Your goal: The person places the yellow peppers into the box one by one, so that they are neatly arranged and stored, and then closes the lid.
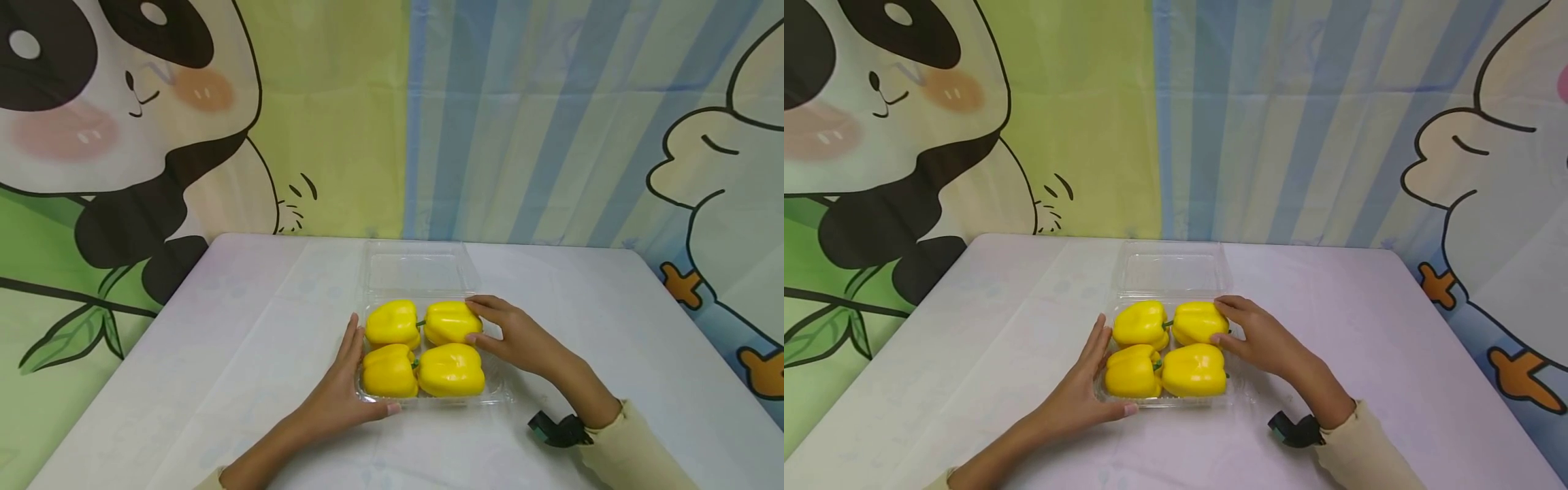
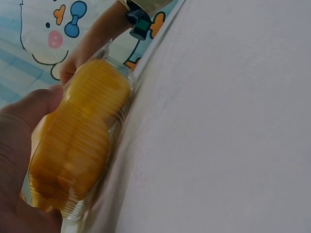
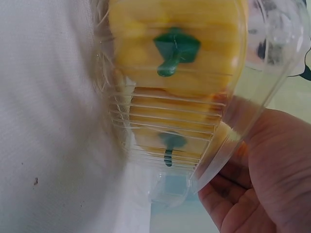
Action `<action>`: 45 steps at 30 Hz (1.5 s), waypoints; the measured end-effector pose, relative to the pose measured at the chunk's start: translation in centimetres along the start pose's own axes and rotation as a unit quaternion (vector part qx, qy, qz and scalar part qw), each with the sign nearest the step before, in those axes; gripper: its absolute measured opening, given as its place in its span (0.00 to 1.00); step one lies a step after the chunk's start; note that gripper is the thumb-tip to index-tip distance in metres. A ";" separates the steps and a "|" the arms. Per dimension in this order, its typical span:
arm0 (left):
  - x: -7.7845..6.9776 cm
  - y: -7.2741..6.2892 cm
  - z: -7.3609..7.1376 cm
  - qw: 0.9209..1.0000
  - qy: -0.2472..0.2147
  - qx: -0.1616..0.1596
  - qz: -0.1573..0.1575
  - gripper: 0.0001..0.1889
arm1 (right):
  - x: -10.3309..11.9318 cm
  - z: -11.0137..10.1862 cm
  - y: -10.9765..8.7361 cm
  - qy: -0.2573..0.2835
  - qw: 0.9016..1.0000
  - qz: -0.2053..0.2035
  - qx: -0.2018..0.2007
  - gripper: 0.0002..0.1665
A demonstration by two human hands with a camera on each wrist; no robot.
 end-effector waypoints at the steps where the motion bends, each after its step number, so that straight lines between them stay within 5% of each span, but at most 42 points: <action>1: 0.0 0.0 0.0 1.000 0.000 0.000 -0.001 0.69 | 0.0 0.0 0.0 0.002 1.000 -0.002 -0.003 0.39; 13: 0.3 0.0 -0.2 1.000 0.012 0.001 -0.006 0.68 | -0.3 -0.4 -0.2 0.032 0.999 -0.025 -0.014 0.34; 19: 0.3 0.0 -0.1 1.000 0.005 0.004 -0.004 0.68 | -2.4 -2.4 -0.8 0.066 0.991 -0.024 -0.116 0.27; 25: 0.4 -0.1 -0.2 1.000 0.009 -0.001 -0.007 0.67 | -5.9 -3.5 -1.3 0.149 0.971 0.038 -0.184 0.27; 35: 0.4 0.0 -0.3 1.000 0.007 0.000 -0.008 0.68 | -8.0 -3.1 -0.2 0.212 0.962 0.066 -0.160 0.31; 45: 0.4 0.0 -0.2 1.000 0.000 0.005 -0.004 0.68 | -9.6 -1.0 2.1 0.341 0.934 0.063 -0.091 0.38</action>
Point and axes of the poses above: each hand's wrist, its own y-axis towards the middle knuckle, its own z-axis out of the palm, x = y × z, the point moved 9 cm from there along y, towards the middle knuckle, and after that the axes turned 13 degrees about x, right-handed, at the moved point
